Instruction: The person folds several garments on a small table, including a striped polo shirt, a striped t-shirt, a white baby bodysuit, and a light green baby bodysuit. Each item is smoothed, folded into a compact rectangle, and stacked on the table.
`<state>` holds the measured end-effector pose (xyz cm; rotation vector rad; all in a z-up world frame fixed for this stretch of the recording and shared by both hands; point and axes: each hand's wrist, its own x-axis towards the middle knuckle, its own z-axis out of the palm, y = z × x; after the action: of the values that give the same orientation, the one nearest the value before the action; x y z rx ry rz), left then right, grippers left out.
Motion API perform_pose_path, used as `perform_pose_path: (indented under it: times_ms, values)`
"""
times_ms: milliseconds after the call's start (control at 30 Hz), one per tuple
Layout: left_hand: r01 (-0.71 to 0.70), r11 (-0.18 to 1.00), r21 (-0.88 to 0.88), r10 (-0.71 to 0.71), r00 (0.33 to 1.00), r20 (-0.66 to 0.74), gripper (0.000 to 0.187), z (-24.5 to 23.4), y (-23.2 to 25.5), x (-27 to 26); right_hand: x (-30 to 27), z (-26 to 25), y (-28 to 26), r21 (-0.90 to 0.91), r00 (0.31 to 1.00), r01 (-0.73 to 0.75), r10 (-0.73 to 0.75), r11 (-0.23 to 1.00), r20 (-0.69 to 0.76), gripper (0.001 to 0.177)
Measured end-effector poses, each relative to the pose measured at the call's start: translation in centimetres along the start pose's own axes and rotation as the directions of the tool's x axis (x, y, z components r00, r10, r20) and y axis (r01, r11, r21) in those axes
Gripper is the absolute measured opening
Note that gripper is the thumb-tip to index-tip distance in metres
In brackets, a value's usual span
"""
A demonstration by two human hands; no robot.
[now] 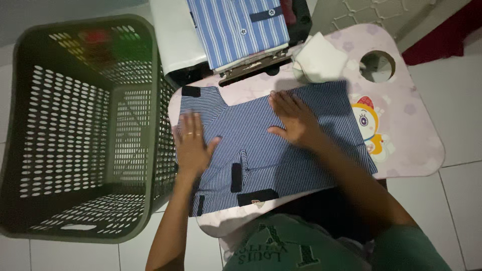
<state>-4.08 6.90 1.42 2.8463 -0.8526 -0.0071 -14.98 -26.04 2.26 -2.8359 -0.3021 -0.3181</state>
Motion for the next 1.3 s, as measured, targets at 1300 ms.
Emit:
perform_pose_path:
  times_ms: [1300]
  values:
    - [-0.122,0.987,-0.100,0.111,0.988,-0.110,0.097,-2.2,-0.3,4.2,1.2,0.5,-3.5,0.092,0.987,0.095,-0.106,0.991,0.122,0.095]
